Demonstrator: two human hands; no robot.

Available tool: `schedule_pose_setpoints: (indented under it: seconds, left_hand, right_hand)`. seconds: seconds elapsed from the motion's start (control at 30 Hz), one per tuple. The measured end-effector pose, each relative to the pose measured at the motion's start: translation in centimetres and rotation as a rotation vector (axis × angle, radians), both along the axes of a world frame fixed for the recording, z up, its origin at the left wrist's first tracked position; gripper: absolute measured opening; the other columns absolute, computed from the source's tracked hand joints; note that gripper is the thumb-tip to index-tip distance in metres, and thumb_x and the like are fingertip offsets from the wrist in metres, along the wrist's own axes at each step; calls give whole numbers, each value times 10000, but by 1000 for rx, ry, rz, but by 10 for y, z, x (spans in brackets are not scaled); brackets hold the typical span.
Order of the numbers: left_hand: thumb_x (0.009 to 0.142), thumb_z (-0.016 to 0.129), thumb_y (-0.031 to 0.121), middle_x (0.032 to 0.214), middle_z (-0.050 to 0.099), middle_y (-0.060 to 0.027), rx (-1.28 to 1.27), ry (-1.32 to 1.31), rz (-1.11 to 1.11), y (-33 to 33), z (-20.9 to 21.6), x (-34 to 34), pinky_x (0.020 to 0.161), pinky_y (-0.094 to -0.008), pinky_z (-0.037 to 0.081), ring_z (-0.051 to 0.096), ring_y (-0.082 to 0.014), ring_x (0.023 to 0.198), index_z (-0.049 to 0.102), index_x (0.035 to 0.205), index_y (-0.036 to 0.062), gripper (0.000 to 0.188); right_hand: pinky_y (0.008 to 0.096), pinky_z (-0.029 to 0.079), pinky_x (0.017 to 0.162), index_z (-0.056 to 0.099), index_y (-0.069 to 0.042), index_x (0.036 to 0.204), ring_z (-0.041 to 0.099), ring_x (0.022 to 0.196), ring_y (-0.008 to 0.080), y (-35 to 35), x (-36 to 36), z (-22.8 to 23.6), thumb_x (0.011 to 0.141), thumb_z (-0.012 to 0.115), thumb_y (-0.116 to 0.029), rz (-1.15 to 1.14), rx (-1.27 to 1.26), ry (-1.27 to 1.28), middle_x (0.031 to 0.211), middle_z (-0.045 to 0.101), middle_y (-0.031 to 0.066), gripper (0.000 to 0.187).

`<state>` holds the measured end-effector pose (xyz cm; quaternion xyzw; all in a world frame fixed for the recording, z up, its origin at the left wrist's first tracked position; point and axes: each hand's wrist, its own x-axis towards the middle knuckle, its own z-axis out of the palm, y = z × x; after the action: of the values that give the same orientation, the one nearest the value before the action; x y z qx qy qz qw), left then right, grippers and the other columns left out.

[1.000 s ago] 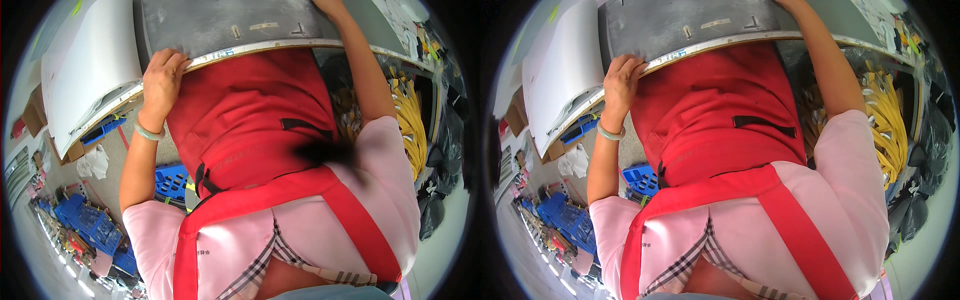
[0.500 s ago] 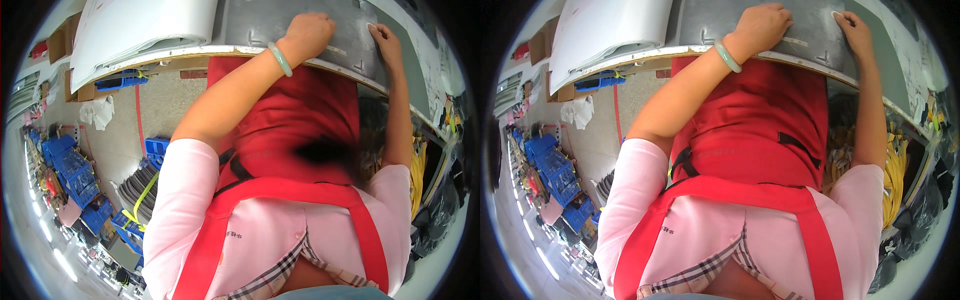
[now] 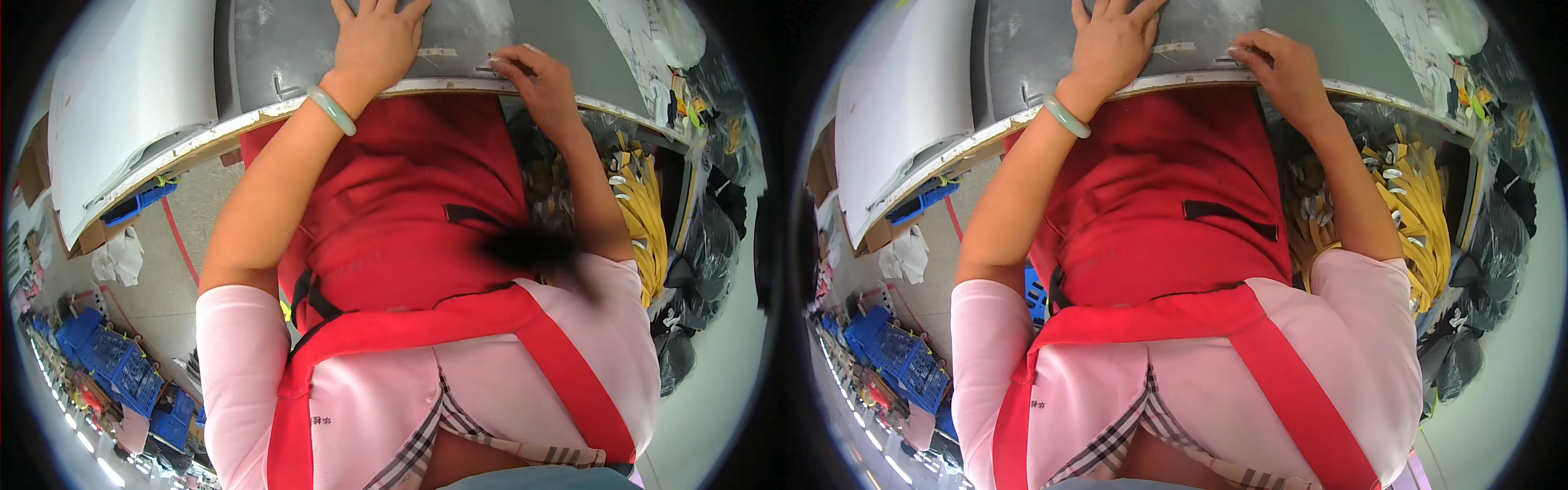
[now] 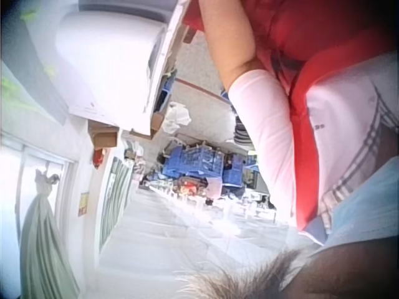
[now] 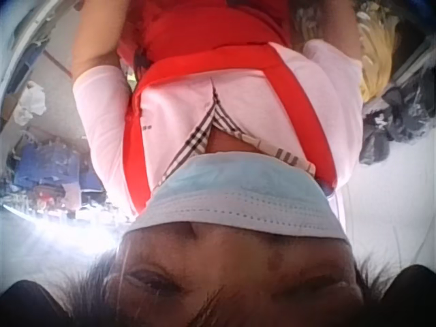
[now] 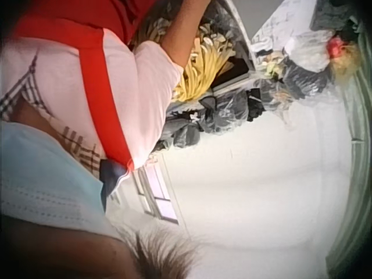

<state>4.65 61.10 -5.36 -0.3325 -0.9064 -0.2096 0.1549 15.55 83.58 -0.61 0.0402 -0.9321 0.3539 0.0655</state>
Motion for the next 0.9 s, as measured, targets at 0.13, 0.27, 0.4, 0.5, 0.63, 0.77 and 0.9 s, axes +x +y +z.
schedule_pose_setpoints:
  seconds: [0.13,0.27,0.4,0.5,0.63,0.77,0.9]
  left_hand:
    - [1005,550,224,1359,555,-164,-18,-9,-7,0,1,0,1131,-699,282,459,-357,1354,648,1309,115,338]
    - [1005,549,225,1355,555,-157,-5,-4,-1,0,-1,0,1131,-699,286,457,-355,1354,646,1313,117,341]
    - [1005,551,229,1350,557,-153,-29,0,4,-1,0,1,1129,-699,288,458,-350,1352,644,1315,116,344]
    - [1004,552,233,1347,561,-155,-35,-1,0,-1,0,1,1129,-698,290,465,-349,1350,643,1317,117,346]
    - [1004,552,234,1339,569,-154,-22,18,-2,-1,-3,-1,1131,-695,289,470,-351,1347,645,1312,116,343]
    - [1004,553,236,1345,571,-153,-10,6,8,-2,-2,-1,1133,-692,287,471,-355,1351,647,1310,119,341]
    - [994,550,240,1365,568,-153,-27,-24,-12,-1,4,-2,1139,-704,267,468,-356,1365,648,1307,105,355]
  right_hand:
    - [351,507,724,716,-36,1043,638,778,277,-1,0,-4,946,702,-153,37,62,17,885,679,110,153]
    - [363,513,742,697,-42,1069,644,815,308,-6,-4,-6,946,700,-170,133,182,79,911,685,114,178]
    - [370,521,743,675,-36,1091,653,805,312,-1,-2,3,953,688,-192,51,191,-74,898,688,128,208]
    - [373,524,719,675,-24,1047,664,757,273,0,0,-1,939,692,-214,-167,-50,-200,845,687,127,219]
    - [346,517,681,683,-22,1038,647,710,184,-4,-2,-9,916,714,-240,-214,-1,-135,788,677,81,252]
    - [339,517,678,693,-22,1012,647,706,185,3,-15,9,902,714,-241,-58,93,-286,783,677,81,246]
    - [257,482,663,700,-39,1036,580,732,78,18,-30,3,968,692,-210,-95,-114,-239,802,635,-12,184]
